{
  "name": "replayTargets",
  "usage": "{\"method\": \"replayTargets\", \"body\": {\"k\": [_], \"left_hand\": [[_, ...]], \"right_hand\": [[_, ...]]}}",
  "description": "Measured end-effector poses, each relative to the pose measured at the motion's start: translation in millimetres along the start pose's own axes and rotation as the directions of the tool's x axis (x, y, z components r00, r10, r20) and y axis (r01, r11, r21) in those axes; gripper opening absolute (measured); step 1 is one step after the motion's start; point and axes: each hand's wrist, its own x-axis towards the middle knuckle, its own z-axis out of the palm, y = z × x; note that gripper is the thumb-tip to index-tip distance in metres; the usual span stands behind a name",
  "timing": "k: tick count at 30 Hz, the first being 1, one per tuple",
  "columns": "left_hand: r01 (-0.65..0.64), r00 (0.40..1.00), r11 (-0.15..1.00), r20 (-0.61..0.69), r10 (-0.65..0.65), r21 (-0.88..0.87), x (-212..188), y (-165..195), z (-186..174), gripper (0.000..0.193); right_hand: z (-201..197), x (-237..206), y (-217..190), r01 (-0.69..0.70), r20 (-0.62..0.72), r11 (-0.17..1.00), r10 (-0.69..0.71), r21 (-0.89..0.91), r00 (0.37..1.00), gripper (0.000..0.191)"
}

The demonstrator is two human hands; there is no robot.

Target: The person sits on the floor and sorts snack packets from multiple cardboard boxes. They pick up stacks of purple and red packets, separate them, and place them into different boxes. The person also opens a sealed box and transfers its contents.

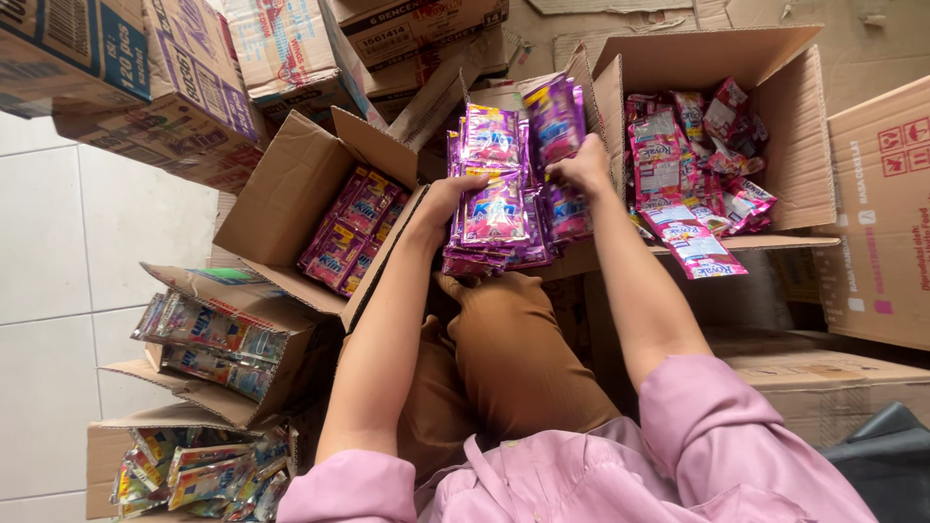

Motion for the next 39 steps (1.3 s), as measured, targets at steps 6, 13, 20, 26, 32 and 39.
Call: {"method": "replayTargets", "body": {"k": [6, 13, 20, 26, 32, 39], "left_hand": [[-0.066, 0.998, 0.998, 0.013, 0.066, -0.008, 0.5, -3.7, 4.1, 0.038], [-0.208, 0.978, 0.97, 0.002, 0.209, 0.123, 8.0, -15.6, 29.2, 0.035], [-0.269, 0.962, 0.883, 0.072, 0.262, 0.384, 25.2, -37.5, 44.5, 0.039], [-0.154, 0.854, 0.44, -0.105, 0.51, 0.884, 30.4, -50.9, 49.3, 0.057], [-0.528, 0.826, 0.804, -0.051, 0.561, 0.273, 5.2, 5.3, 28.1, 0.085], [-0.309, 0.95, 0.905, 0.132, 0.282, 0.291, -99.0, 39.5, -71.8, 0.095]], "right_hand": [[-39.6, 1.0, -5.7, 0.327, -0.084, 0.893, -0.317, 0.309, 0.945, 0.061], [-97.9, -15.3, -24.7, 0.233, 0.11, 0.773, -0.363, 0.59, 0.925, 0.037], [-110.8, -43.2, -47.0, 0.283, 0.176, 0.7, -0.506, 0.656, 0.844, 0.033], [-99.5, -53.2, -63.5, 0.207, 0.263, 0.665, -0.535, 0.718, 0.803, 0.034], [-39.3, -62.6, -81.9, 0.094, 0.303, 0.62, -0.503, 0.779, 0.81, 0.033], [86.2, -77.1, -107.5, -0.189, 0.377, 0.492, -0.316, 0.85, 0.871, 0.028]]}}
